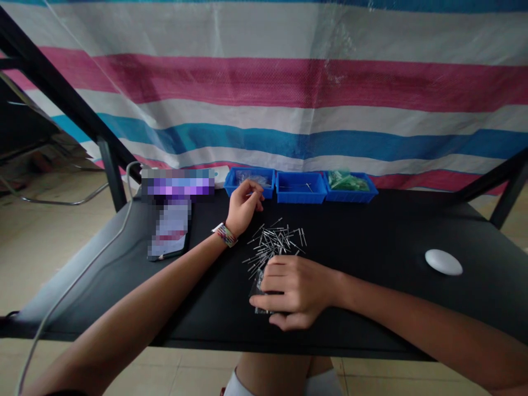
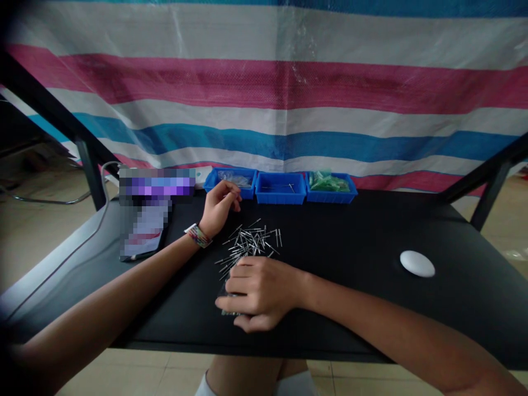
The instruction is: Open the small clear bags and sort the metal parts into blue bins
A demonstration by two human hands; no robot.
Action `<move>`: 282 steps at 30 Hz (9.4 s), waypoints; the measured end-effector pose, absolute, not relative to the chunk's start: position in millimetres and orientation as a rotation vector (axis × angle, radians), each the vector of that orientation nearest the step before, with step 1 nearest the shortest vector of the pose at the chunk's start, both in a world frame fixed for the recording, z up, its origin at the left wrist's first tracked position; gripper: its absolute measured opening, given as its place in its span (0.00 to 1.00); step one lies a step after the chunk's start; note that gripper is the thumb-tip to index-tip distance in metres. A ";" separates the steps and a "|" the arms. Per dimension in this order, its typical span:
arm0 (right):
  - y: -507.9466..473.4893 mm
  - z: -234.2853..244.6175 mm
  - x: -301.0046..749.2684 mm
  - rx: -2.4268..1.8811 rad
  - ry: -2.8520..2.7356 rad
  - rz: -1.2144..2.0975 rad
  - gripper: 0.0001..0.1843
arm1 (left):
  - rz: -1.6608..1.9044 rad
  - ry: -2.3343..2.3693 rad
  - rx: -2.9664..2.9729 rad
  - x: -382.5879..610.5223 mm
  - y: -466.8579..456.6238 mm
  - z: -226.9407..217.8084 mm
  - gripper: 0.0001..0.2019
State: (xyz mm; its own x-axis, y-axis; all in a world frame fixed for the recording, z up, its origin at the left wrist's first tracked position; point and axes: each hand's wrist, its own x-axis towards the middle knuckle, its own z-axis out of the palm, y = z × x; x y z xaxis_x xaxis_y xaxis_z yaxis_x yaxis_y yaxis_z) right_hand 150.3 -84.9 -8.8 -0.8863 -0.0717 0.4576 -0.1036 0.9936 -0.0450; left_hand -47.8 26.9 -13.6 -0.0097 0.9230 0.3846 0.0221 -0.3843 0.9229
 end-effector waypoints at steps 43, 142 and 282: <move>-22.3 -21.2 171.2 -0.815 -1.043 1.396 0.15 | 1.067 0.827 1.672 -39.8 8.0 -7.4 0.16; -18.4 -27.1 178.3 -0.698 -1.208 1.472 0.10 | 1.773 0.994 1.283 -68.0 48.1 -16.8 0.16; -29.0 -23.1 170.5 -0.799 -1.407 1.099 0.08 | 1.094 0.950 2.049 -36.3 10.6 -15.3 0.09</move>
